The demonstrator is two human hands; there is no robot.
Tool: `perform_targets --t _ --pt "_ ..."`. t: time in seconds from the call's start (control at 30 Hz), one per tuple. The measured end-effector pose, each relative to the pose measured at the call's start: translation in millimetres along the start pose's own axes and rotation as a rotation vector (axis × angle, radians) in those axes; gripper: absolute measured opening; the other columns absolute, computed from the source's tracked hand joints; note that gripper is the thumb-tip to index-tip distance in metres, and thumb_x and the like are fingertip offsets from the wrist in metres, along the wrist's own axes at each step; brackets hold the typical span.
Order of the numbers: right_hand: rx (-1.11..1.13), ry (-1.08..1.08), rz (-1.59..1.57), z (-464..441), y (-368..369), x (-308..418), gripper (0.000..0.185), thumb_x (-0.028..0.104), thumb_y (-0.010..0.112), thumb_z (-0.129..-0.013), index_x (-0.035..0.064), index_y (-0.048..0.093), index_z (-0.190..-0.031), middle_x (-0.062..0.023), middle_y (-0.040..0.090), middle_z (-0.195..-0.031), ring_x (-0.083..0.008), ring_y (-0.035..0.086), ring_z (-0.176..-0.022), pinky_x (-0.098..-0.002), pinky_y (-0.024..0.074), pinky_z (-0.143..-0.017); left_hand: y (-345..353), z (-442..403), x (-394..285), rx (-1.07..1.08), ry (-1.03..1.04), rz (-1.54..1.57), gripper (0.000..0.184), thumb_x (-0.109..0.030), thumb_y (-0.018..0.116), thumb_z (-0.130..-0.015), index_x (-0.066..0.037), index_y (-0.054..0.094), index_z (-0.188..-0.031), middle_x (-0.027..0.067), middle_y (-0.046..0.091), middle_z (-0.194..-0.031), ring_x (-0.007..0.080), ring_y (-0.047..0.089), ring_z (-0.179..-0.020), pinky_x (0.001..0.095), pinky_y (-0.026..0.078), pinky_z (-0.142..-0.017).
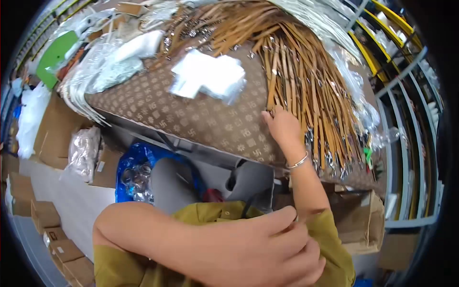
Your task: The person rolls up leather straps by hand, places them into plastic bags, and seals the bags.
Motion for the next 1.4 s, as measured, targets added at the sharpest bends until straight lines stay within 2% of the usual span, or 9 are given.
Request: perform_targets --t 0.17,0.27,0.57,0.73,0.83,1.0,1.17,1.33,1.4 --pt "-0.38 -0.259 0.101 -18 22 -9 0.038 0.034 0.055 -0.084 0.0031 0.056 -0.106 -0.019 0.064 -0.083 -0.0344 0.061 -0.081 -0.0436 0.0469 -0.069 44 27 47 0.565 -0.307 0.211 0.031 -0.021 0.052 -0.081 -0.011 0.052 -0.111 0.007 0.054 -0.085 0.0251 0.058 -0.081 0.0362 0.045 -0.07" --pt "-0.366 -0.291 0.055 -26 31 -34 0.037 0.029 0.056 -0.082 0.0 0.052 -0.105 -0.0202 0.063 -0.079 -0.0346 0.062 -0.076 -0.0444 0.0468 -0.064 58 73 73 0.572 -0.549 0.185 0.034 -0.017 0.053 -0.083 -0.008 0.05 -0.116 0.0109 0.056 -0.092 0.0293 0.057 -0.084 0.0366 0.046 -0.071" --pt "-0.237 0.063 -0.132 -52 11 -42 0.017 0.016 0.057 -0.079 -0.0007 0.057 -0.082 -0.0117 0.058 -0.062 -0.0255 0.055 -0.053 -0.0344 0.0429 -0.049 70 97 95 0.394 -0.838 0.4 0.04 -0.016 0.054 -0.088 -0.006 0.045 -0.125 0.0135 0.055 -0.106 0.0292 0.057 -0.09 0.0341 0.046 -0.078" --pt "0.01 0.149 -1.239 22 -37 -46 0.009 0.012 0.058 -0.08 0.0047 0.057 -0.075 0.0026 0.052 -0.064 -0.0058 0.046 -0.056 -0.021 0.0397 -0.051 101 107 124 -0.053 -0.934 0.623 0.043 -0.022 0.049 -0.093 -0.006 0.038 -0.132 0.0108 0.056 -0.106 0.0226 0.057 -0.093 0.0328 0.046 -0.08" --pt "0.166 0.016 -1.363 97 -26 -30 0.005 0.007 0.059 -0.082 0.0056 0.058 -0.077 0.0035 0.054 -0.07 -0.0054 0.049 -0.061 -0.0184 0.0416 -0.058 125 83 145 -0.526 -1.359 1.249 0.045 -0.029 0.045 -0.095 -0.006 0.033 -0.132 0.0082 0.056 -0.098 0.0188 0.056 -0.086 0.0341 0.048 -0.075" --pt "0.762 -0.351 -1.157 161 0 -52 0.024 0.025 0.056 -0.09 0.0014 0.058 -0.096 -0.0047 0.062 -0.084 -0.0108 0.059 -0.079 -0.0242 0.0477 -0.072 138 58 154 -0.489 -1.326 1.566 0.042 -0.031 0.043 -0.096 -0.007 0.032 -0.128 0.0064 0.055 -0.09 0.0198 0.056 -0.078 0.036 0.048 -0.066" --pt "0.519 0.174 -2.17 111 -49 -64 0.052 0.048 0.04 -0.093 0.0007 0.053 -0.11 -0.0167 0.062 -0.095 -0.0236 0.062 -0.082 -0.0296 0.0514 -0.073 169 43 81 0.347 -0.79 0.874 0.028 -0.024 0.043 -0.094 -0.009 0.039 -0.118 0.0105 0.053 -0.083 0.0251 0.058 -0.077 0.0403 0.046 -0.063" --pt "0.016 0.353 -2.17 58 -66 -116 0.037 0.031 0.049 -0.092 -0.0006 0.053 -0.11 -0.0121 0.061 -0.077 -0.0142 0.057 -0.057 -0.021 0.0441 -0.045 159 71 60 0.811 -0.498 0.567 0.031 -0.021 0.049 -0.089 -0.007 0.042 -0.116 0.0171 0.054 -0.097 0.0328 0.056 -0.093 0.0442 0.044 -0.077" --pt "0.107 0.229 -2.003 70 -82 -112 0.034 0.027 0.051 -0.091 -0.0011 0.054 -0.108 -0.0102 0.059 -0.071 -0.0126 0.053 -0.051 -0.0201 0.0403 -0.042 149 82 60 0.979 -0.443 0.487 0.032 -0.02 0.05 -0.088 -0.006 0.042 -0.116 0.0189 0.054 -0.103 0.0346 0.054 -0.099 0.0446 0.043 -0.081"
Point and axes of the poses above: each hand's wrist, its own z-axis away from the middle knuckle, its own y-axis out of the palm, x = y × z, the point moved 2 cm from there along -z, towards the middle knuckle
